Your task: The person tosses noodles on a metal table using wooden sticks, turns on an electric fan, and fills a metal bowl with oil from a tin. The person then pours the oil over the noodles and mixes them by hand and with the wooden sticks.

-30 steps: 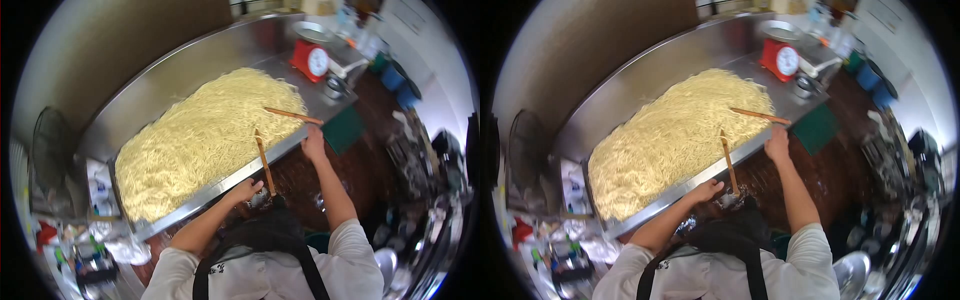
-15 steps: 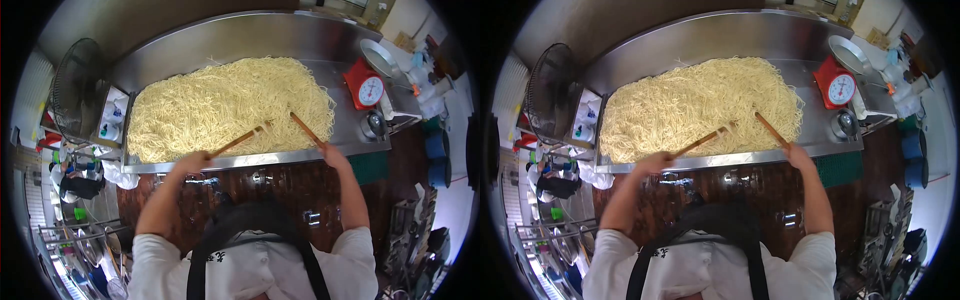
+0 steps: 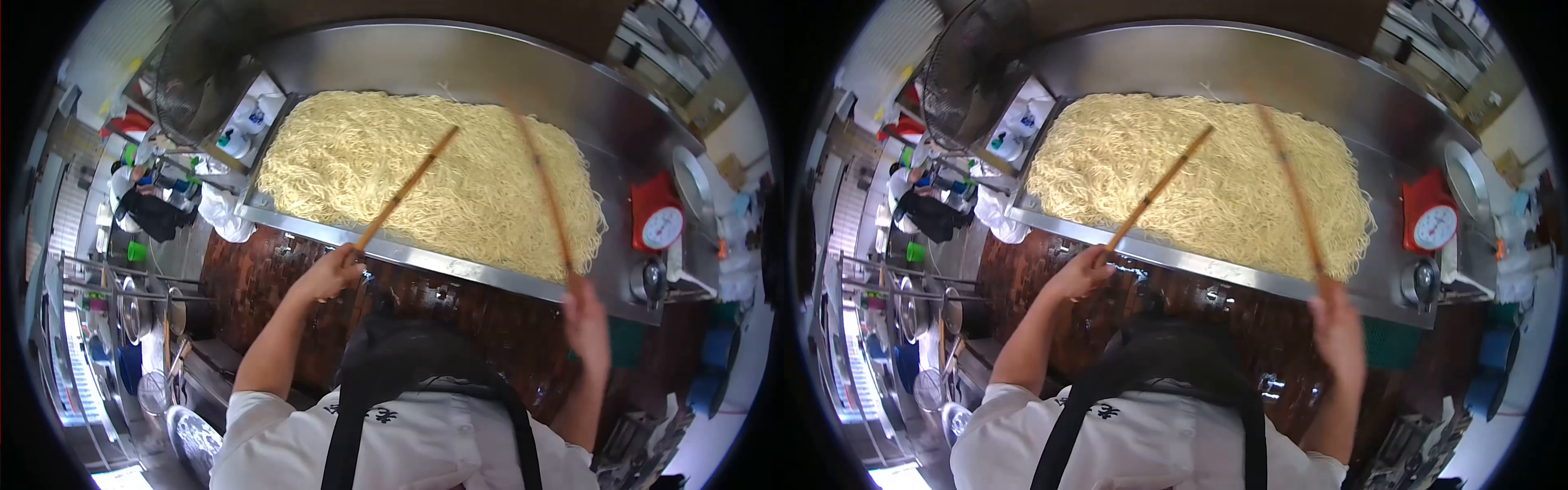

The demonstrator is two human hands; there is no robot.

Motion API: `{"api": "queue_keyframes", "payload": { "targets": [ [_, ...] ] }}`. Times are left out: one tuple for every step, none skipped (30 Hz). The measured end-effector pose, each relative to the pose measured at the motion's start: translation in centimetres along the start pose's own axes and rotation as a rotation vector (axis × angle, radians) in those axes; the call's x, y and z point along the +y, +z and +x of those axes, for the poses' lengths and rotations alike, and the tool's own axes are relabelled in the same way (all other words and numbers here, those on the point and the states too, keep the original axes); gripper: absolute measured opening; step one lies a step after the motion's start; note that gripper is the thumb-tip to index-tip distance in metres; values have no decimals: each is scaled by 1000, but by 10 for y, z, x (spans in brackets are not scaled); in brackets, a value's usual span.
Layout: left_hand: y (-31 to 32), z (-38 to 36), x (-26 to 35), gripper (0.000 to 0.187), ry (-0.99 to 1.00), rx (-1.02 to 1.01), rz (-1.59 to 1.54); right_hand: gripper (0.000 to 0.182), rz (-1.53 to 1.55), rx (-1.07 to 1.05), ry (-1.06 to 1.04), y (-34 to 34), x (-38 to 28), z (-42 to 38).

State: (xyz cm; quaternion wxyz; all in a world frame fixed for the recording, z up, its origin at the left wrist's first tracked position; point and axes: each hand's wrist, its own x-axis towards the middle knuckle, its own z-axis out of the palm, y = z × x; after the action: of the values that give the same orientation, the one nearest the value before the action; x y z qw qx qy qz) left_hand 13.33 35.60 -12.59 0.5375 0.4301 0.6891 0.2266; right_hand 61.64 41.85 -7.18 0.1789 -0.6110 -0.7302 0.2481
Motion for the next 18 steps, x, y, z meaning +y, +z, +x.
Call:
{"api": "queue_keyframes", "payload": {
  "targets": [
    [2,1,4,36,-22,-10,-25,37,45,-50,-100,34,-16,9],
    [-2,-3,9,30,-2,-53,-86,35,60,-207,-123,54,-29,23],
    [-7,-2,4,28,-16,-45,-150,36,83,-336,-143,77,-31,42],
    [-12,-1,-2,27,-31,-37,-214,33,76,-299,-174,109,-26,59],
    [-17,-1,-9,25,-46,-29,-282,32,119,-283,-135,126,-39,72],
    [-22,4,-23,25,-92,-20,-297,31,165,-263,-100,144,-60,85],
    [-25,14,-42,26,-38,31,-383,30,217,-240,-55,166,-82,95],
    [-26,27,-64,27,17,73,-458,30,316,-236,-45,196,-99,104],
    [-29,39,-75,28,77,110,-535,30,411,-226,-34,222,-119,114],
    [-35,47,-76,32,116,116,-582,31,550,-306,14,242,-149,121],
    [-38,60,-85,35,129,125,-631,33,689,-387,68,263,-182,125],
    [-40,67,-83,37,180,133,-701,31,664,-359,-31,293,-207,130],
    [-45,73,-83,40,232,141,-773,28,637,-329,-129,323,-229,136],
    [-53,76,-88,41,248,161,-714,28,693,-361,-94,348,-256,136],
    [-66,81,-90,42,271,183,-651,27,752,-389,-67,368,-282,141],
    [-83,86,-93,43,296,209,-583,26,746,-461,24,381,-303,148],
    [-102,85,-99,45,274,186,-627,25,822,-541,-14,391,-317,154],
    [-128,81,-98,47,257,159,-667,24,899,-614,-54,401,-329,163]
  ]
}}
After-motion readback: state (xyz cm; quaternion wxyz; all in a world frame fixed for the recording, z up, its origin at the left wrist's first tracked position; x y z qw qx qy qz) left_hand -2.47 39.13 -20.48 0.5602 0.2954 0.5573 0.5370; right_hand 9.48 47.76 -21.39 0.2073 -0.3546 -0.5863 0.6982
